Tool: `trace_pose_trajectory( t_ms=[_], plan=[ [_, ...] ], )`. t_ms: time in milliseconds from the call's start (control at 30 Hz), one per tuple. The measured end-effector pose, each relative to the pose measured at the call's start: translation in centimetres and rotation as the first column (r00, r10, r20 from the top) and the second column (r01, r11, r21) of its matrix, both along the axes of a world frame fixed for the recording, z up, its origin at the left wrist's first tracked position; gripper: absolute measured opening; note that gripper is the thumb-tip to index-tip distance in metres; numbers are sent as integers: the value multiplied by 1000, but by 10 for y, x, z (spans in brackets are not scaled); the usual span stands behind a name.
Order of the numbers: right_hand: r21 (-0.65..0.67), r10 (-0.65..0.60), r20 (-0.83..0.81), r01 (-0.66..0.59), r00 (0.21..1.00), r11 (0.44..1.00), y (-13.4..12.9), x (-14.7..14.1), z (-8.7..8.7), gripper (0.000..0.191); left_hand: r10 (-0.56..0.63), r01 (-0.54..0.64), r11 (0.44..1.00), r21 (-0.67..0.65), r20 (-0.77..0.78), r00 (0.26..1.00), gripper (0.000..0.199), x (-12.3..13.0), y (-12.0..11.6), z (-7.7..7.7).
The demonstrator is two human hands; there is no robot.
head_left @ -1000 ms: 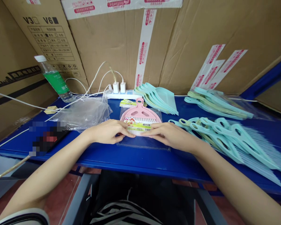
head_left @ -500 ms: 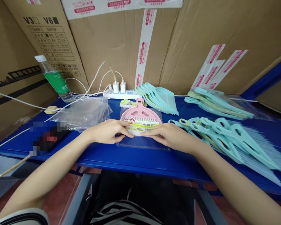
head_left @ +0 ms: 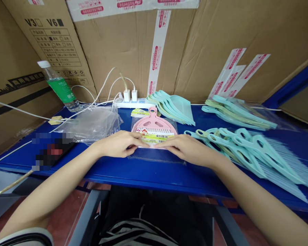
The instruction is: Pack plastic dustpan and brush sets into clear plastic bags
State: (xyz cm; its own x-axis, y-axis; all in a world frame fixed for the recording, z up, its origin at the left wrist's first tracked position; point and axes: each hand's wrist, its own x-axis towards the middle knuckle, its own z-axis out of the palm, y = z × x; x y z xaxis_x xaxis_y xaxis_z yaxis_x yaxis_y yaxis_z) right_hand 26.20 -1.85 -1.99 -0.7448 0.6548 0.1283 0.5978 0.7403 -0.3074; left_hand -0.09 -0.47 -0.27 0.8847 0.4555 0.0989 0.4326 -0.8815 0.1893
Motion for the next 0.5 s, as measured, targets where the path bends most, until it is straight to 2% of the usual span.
trace_pose_trajectory(
  t_ms=[167, 500],
  plan=[
    [-9, -16, 8, 16, 1000, 1000, 0, -2, 1, 41, -3, 3, 1000, -1, -31, 1000, 46, 1, 0, 1],
    [-51, -10, -16, 9, 1000, 999, -1, -3, 4, 36, -45, 45, 998, -48, 8, 999, 40, -3, 2, 3]
  ],
)
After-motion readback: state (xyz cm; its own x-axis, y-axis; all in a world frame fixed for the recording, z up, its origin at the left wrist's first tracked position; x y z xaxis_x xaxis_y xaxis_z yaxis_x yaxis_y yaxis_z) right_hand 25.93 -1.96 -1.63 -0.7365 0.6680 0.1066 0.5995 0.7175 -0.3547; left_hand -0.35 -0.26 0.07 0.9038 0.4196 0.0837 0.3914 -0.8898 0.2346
